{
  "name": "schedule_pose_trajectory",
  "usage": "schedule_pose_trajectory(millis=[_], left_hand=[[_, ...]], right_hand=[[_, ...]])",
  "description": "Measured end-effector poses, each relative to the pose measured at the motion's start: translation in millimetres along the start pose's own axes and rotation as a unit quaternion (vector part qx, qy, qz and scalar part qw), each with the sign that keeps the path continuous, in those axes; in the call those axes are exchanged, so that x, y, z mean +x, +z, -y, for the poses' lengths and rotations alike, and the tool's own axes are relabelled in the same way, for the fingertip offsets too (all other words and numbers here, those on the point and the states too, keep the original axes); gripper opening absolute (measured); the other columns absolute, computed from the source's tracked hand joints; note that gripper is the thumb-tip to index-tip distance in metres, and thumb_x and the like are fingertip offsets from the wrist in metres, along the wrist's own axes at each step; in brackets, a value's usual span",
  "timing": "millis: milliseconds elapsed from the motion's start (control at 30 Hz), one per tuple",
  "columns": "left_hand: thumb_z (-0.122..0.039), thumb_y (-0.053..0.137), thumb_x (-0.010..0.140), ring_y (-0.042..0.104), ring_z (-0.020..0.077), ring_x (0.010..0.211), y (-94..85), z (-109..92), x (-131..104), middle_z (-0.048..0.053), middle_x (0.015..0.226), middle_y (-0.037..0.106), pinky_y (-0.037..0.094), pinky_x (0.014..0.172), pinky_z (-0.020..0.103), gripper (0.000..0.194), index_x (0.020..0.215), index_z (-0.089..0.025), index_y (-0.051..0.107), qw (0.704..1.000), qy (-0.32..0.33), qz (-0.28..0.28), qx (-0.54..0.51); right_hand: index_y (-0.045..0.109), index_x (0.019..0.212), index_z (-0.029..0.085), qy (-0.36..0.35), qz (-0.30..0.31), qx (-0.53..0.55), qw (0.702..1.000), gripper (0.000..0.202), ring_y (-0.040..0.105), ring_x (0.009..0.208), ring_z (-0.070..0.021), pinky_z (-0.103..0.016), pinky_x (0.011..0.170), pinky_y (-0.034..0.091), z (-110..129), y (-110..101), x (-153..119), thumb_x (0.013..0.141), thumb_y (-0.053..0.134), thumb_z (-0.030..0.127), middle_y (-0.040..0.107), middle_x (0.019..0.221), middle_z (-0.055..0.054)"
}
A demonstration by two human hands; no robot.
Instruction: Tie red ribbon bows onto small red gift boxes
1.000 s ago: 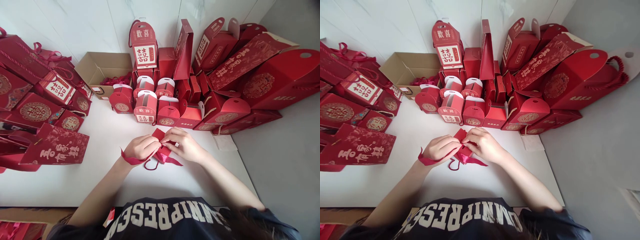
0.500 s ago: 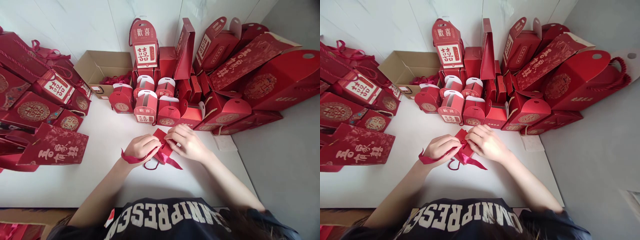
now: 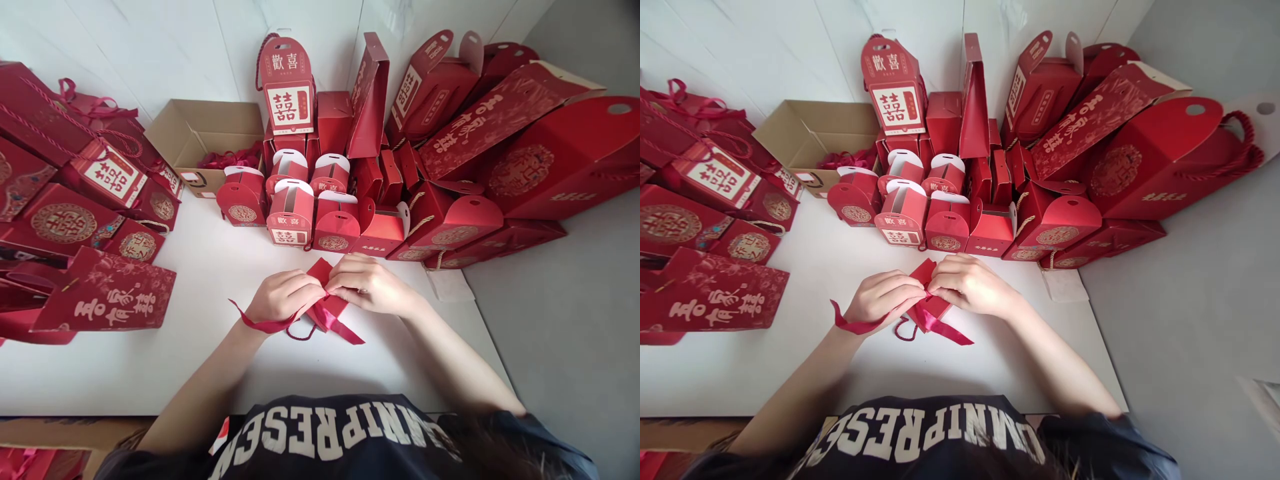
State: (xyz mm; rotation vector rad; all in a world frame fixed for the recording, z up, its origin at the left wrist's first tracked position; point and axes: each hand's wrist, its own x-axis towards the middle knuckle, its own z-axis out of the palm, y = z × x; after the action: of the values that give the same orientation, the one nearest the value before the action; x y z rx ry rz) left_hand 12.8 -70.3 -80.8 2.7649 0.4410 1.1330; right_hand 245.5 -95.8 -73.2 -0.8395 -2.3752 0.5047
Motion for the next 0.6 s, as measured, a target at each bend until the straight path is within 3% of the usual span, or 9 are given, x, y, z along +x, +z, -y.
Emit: schedule_pose_trajectory(millis=[133, 300, 500, 600], left_hand=[[-0.013, 0.059, 0.091, 0.064, 0.0142, 0.075, 0.0, 1, -3, 0.002, 0.085, 0.073, 0.052, 0.070, 0.028, 0.009, 0.089, -0.021, 0.063, 0.997, -0.051, 0.030, -0.048], [-0.011, 0.059, 0.090, 0.062, 0.0139, 0.075, -0.9, -2, -3, 0.001, 0.084, 0.071, 0.051, 0.071, 0.028, 0.011, 0.090, -0.022, 0.063, 0.988, -0.111, 0.041, -0.096], [-0.008, 0.061, 0.087, 0.060, 0.0136, 0.074, 2.1, -1, -5, 0.002, 0.084, 0.071, 0.050, 0.071, 0.027, 0.013, 0.091, -0.021, 0.062, 0.992, -0.082, 0.014, -0.092], [-0.007, 0.063, 0.086, 0.061, 0.0139, 0.075, 3.8, 1, -6, 0.002, 0.086, 0.071, 0.051, 0.070, 0.027, 0.015, 0.093, -0.020, 0.062, 0.994, -0.065, 0.000, -0.086]], right_hand=[[0.065, 0.095, 0.022, -0.011, 0.011, -0.040, 0.999, 0.014, 0.061, 0.084, -0.0196, -0.035, 0.077, 0.047, 1, 2, 4, 0.098, 0.052, 0.023, 0.067, 0.089, -0.005], [0.062, 0.090, 0.021, -0.029, -0.033, -0.147, 0.988, 0.012, 0.057, 0.079, -0.0199, -0.035, 0.071, 0.043, 8, 2, 5, 0.094, 0.051, 0.018, 0.066, 0.090, -0.006], [0.059, 0.103, 0.021, 0.044, -0.028, -0.022, 0.998, 0.018, 0.058, 0.097, -0.0227, -0.038, 0.086, 0.045, 9, -3, 1, 0.086, 0.058, 0.014, 0.064, 0.103, -0.007], [0.060, 0.101, 0.022, 0.048, -0.019, -0.005, 0.999, 0.016, 0.058, 0.096, -0.0224, -0.038, 0.087, 0.045, 6, 2, 0, 0.086, 0.060, 0.015, 0.064, 0.101, -0.007]])
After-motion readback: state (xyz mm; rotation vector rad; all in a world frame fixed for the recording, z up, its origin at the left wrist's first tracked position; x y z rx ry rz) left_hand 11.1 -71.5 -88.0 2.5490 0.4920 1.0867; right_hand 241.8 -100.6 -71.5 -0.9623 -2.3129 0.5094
